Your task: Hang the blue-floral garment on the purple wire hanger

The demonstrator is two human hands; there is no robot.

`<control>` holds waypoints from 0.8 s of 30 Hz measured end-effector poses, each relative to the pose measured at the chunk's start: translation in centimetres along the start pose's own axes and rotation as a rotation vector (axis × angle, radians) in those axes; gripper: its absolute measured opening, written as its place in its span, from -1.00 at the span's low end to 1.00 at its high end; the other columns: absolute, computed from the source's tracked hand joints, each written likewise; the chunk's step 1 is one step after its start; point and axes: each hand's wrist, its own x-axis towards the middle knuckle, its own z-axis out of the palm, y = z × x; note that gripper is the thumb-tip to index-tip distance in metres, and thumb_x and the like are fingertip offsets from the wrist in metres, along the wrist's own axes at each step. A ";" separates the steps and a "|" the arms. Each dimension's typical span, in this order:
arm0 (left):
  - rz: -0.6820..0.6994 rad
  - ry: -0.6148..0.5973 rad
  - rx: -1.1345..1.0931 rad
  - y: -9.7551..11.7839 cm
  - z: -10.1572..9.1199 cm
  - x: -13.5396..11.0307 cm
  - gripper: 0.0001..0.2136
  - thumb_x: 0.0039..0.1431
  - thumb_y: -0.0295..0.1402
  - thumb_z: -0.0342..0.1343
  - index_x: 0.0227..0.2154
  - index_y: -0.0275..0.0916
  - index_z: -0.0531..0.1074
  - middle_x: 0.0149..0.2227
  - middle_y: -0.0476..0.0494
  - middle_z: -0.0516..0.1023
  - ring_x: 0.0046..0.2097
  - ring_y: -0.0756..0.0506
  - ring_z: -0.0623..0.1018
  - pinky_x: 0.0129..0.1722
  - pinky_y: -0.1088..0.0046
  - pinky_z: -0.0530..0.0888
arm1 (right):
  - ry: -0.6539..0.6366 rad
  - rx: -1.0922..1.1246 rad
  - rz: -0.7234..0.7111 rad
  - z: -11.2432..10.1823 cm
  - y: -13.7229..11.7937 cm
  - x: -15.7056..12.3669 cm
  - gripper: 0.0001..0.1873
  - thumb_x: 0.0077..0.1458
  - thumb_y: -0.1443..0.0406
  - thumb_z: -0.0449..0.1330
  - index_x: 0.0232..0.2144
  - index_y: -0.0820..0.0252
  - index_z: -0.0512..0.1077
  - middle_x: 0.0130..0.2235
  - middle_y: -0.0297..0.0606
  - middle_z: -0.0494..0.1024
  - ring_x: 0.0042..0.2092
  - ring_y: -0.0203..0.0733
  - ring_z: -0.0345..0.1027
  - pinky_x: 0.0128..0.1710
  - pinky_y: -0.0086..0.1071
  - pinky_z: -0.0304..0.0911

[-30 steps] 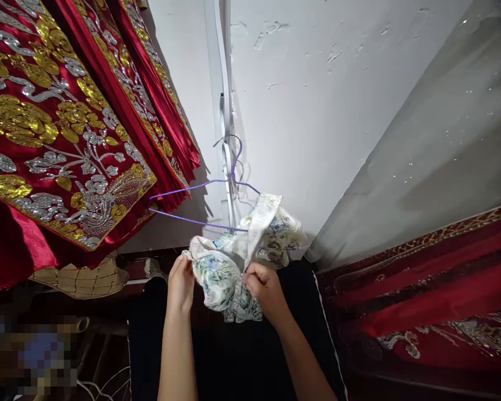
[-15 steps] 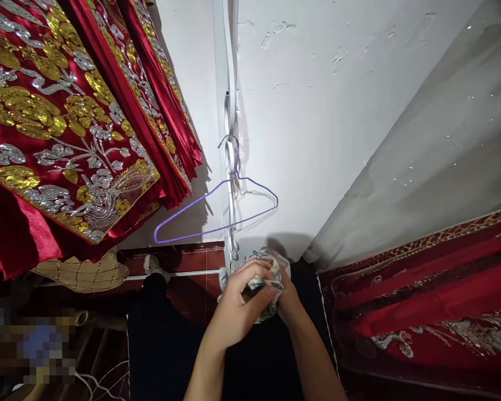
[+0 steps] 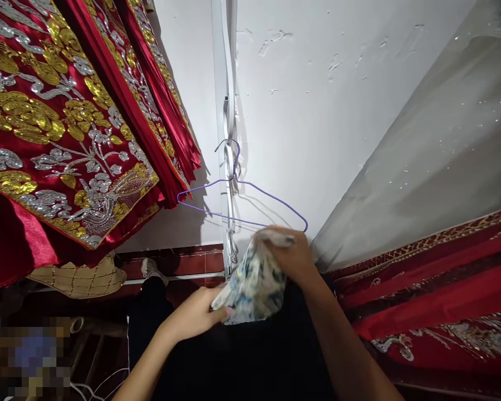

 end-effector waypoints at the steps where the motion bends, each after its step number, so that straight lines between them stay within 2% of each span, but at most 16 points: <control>1: -0.022 0.052 0.050 0.0 -0.4 -0.4 -0.70 0.29 -0.11 0.06 -0.21 -0.24 0.52 -0.30 -0.08 0.56 -0.26 -0.14 0.50 -0.19 0.41 0.40 | 0.106 -0.014 0.002 0.4 0.3 1.1 -0.76 0.21 0.25 0.11 -0.33 0.18 0.57 -0.37 -0.24 0.56 -0.25 -0.15 0.44 -0.24 -0.36 0.34; 2: -0.038 0.122 0.087 0.2 -0.9 -0.8 -0.72 0.31 -0.15 0.02 -0.21 -0.23 0.50 -0.32 -0.06 0.55 -0.28 -0.12 0.49 -0.22 0.42 0.38 | 0.155 -0.039 0.025 1.1 0.9 2.2 -0.72 0.23 0.24 0.06 -0.29 0.16 0.57 -0.39 -0.24 0.55 -0.24 -0.14 0.44 -0.22 -0.34 0.34; 3: -0.045 0.194 0.112 0.5 -1.5 -1.2 -0.74 0.33 -0.19 -0.02 -0.20 -0.23 0.49 -0.33 -0.05 0.53 -0.29 -0.11 0.48 -0.24 0.44 0.36 | 0.151 -0.075 0.060 1.8 1.6 3.2 -0.68 0.25 0.22 0.02 -0.27 0.14 0.57 -0.43 -0.25 0.52 -0.27 -0.13 0.43 -0.23 -0.33 0.34; 6: -0.034 0.302 0.190 1.6 -3.5 -2.2 -0.80 0.33 -0.30 -0.09 -0.24 -0.20 0.43 -0.36 -0.01 0.48 -0.32 -0.07 0.44 -0.29 0.48 0.32 | 0.016 -0.208 0.146 4.0 4.4 5.7 -0.69 0.23 0.18 0.02 -0.39 0.12 0.52 -0.51 -0.26 0.44 -0.33 -0.11 0.40 -0.28 -0.32 0.31; 9: -0.124 0.227 0.393 1.2 -5.4 -2.7 -0.80 0.30 -0.35 -0.12 -0.33 -0.19 0.41 -0.40 -0.05 0.48 -0.33 -0.10 0.48 -0.30 0.45 0.31 | 0.032 -0.274 0.158 4.2 7.0 6.4 -0.72 0.16 0.16 0.09 -0.56 0.12 0.34 -0.54 -0.26 0.38 -0.39 -0.13 0.29 -0.36 -0.35 0.19; 12: -0.328 0.078 0.622 -0.6 -7.4 -2.4 -0.79 0.23 -0.42 -0.10 -0.39 -0.19 0.44 -0.36 -0.16 0.56 -0.25 -0.21 0.56 -0.24 0.35 0.37 | 0.058 -0.369 0.111 2.4 8.1 5.1 -0.69 0.12 0.18 0.10 -0.60 0.11 0.15 -0.57 -0.33 0.27 -0.46 -0.23 0.10 -0.41 -0.37 0.04; 14: -0.376 0.112 0.729 -1.5 -9.0 -1.8 -0.76 0.19 -0.48 -0.11 -0.34 -0.19 0.48 -0.23 -0.23 0.61 -0.09 -0.28 0.58 -0.11 0.22 0.41 | 0.028 -0.405 0.036 0.8 8.0 3.9 -0.67 0.12 0.20 0.08 -0.59 0.12 0.06 -0.58 -0.39 0.18 -0.48 -0.28 -0.01 -0.43 -0.38 -0.02; 16: -0.260 0.261 0.785 -1.4 -10.6 -1.1 -0.71 0.18 -0.52 -0.15 -0.25 -0.21 0.49 -0.01 -0.28 0.56 0.12 -0.30 0.49 0.05 0.10 0.39 | 0.017 -0.398 -0.017 -0.7 7.2 3.2 -0.65 0.13 0.19 0.07 -0.59 0.12 0.02 -0.59 -0.42 0.13 -0.50 -0.30 -0.04 -0.45 -0.38 -0.06; 19: 0.066 0.479 0.731 1.1 -12.2 -0.2 -0.72 0.22 -0.50 -0.14 -0.19 -0.22 0.47 0.24 -0.27 0.36 0.30 -0.26 0.30 0.25 0.10 0.29 | 0.088 -0.400 0.025 -2.0 5.9 2.9 -0.60 0.14 0.16 0.10 -0.61 0.13 0.02 -0.60 -0.43 0.11 -0.51 -0.32 -0.05 -0.47 -0.38 -0.07; 21: 0.226 0.550 0.620 3.5 -12.4 0.5 -0.76 0.25 -0.47 -0.12 -0.19 -0.21 0.46 0.24 -0.24 0.34 0.29 -0.23 0.31 0.27 0.15 0.28 | 0.097 -0.379 0.070 -2.0 5.2 2.7 -0.57 0.13 0.14 0.13 -0.63 0.13 0.04 -0.62 -0.43 0.13 -0.51 -0.33 -0.03 -0.49 -0.39 -0.06; 24: 0.316 0.598 0.460 6.0 -11.9 1.9 -0.69 0.28 -0.48 -0.11 0.01 -0.19 0.39 0.14 -0.20 0.44 0.16 -0.17 0.45 0.18 0.24 0.38 | 0.000 -0.273 0.075 -1.1 4.2 1.8 -0.58 0.14 0.12 0.14 -0.63 0.14 0.12 -0.62 -0.42 0.18 -0.52 -0.32 0.03 -0.51 -0.41 -0.01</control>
